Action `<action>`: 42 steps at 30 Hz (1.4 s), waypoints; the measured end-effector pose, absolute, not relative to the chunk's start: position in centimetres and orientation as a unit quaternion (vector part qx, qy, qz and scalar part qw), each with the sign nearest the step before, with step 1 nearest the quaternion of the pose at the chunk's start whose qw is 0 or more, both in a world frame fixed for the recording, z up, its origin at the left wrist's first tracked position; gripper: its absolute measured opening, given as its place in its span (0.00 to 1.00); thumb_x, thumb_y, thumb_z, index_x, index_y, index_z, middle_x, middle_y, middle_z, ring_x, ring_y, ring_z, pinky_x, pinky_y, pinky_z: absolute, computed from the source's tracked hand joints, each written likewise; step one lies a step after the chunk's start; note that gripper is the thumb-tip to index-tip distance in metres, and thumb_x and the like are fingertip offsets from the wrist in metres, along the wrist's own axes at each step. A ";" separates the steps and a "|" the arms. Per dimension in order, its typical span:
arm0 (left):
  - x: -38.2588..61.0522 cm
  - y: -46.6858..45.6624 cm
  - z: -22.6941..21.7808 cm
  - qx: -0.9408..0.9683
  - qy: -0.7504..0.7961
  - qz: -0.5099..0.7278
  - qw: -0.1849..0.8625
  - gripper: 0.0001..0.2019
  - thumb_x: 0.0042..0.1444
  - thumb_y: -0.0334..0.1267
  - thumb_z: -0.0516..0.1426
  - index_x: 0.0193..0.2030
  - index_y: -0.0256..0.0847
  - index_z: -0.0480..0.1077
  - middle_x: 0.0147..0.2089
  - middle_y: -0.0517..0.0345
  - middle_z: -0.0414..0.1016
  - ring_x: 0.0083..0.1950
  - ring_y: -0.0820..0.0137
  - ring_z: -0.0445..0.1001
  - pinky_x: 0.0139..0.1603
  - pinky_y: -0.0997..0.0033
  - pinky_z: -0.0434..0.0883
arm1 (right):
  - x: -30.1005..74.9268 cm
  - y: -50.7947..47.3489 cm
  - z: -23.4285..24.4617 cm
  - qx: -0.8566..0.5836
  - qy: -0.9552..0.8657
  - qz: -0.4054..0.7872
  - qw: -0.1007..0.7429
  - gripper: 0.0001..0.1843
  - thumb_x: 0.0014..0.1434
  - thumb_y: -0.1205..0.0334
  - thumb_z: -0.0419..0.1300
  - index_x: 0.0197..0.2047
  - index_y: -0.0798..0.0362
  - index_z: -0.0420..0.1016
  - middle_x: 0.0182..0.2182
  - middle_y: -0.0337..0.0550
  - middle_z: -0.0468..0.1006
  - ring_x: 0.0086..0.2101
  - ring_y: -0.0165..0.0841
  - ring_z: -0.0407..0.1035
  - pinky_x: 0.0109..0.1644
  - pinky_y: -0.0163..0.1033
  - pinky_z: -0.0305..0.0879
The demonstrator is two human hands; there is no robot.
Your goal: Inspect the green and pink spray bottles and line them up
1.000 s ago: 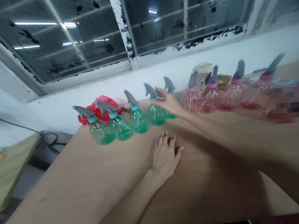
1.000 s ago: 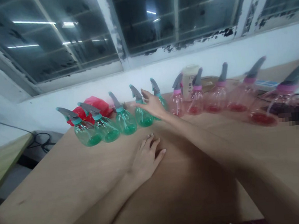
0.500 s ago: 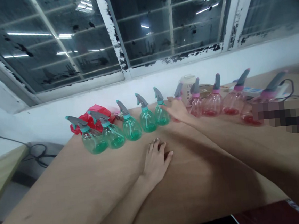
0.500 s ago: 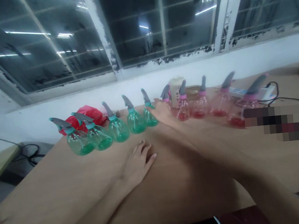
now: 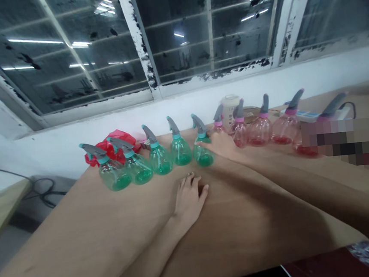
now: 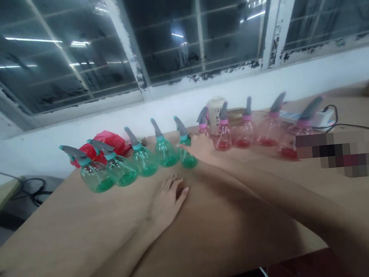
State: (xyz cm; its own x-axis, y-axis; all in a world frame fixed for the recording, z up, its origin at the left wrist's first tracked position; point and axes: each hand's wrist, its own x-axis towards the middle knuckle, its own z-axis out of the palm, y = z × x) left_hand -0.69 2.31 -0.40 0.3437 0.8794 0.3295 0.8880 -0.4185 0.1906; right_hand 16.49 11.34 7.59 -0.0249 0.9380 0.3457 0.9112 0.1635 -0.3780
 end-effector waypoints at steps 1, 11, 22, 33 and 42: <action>-0.7 2.4 -0.5 -0.815 -0.544 -0.199 0.009 0.16 0.62 0.44 0.48 0.50 0.38 0.67 0.56 0.48 0.67 0.58 0.60 0.65 0.57 0.57 0.64 | 16.9 10.4 7.6 -0.638 -0.722 0.031 0.265 0.36 0.54 0.32 0.45 0.46 0.55 0.73 0.37 0.59 0.77 0.40 0.53 0.72 0.39 0.51 0.65; -0.7 2.6 -0.5 -0.826 -0.530 -0.191 0.020 0.17 0.62 0.43 0.48 0.52 0.37 0.65 0.59 0.46 0.65 0.60 0.59 0.63 0.58 0.56 0.63 | 22.5 1.4 7.1 -0.493 -0.739 0.215 0.406 0.22 0.44 0.46 0.66 0.41 0.45 0.73 0.42 0.46 0.75 0.43 0.48 0.68 0.48 0.56 0.62; 1.0 3.8 -0.4 -0.841 -0.518 -0.153 0.036 0.18 0.63 0.40 0.47 0.56 0.33 0.63 0.60 0.43 0.64 0.61 0.60 0.63 0.60 0.56 0.61 | 20.6 3.4 6.1 -0.397 -0.659 0.405 0.493 0.35 0.47 0.53 0.66 0.58 0.41 0.61 0.55 0.44 0.67 0.52 0.44 0.64 0.56 0.54 0.59; 2.0 5.7 -0.6 -0.856 -0.493 -0.158 0.014 0.20 0.63 0.43 0.46 0.56 0.35 0.64 0.62 0.46 0.61 0.64 0.59 0.58 0.62 0.57 0.59 | 22.6 6.7 3.4 -0.275 -0.382 0.688 0.553 0.16 0.39 0.70 0.56 0.34 0.55 0.76 0.35 0.41 0.79 0.38 0.34 0.71 0.45 0.38 0.66; 2.0 5.8 -0.6 -0.861 -0.485 -0.151 0.016 0.19 0.63 0.42 0.46 0.56 0.34 0.63 0.62 0.44 0.61 0.64 0.59 0.58 0.62 0.56 0.59 | 21.5 6.2 1.1 -0.241 -0.292 0.791 0.481 0.09 0.48 0.67 0.56 0.33 0.58 0.74 0.32 0.47 0.79 0.36 0.35 0.74 0.45 0.41 0.69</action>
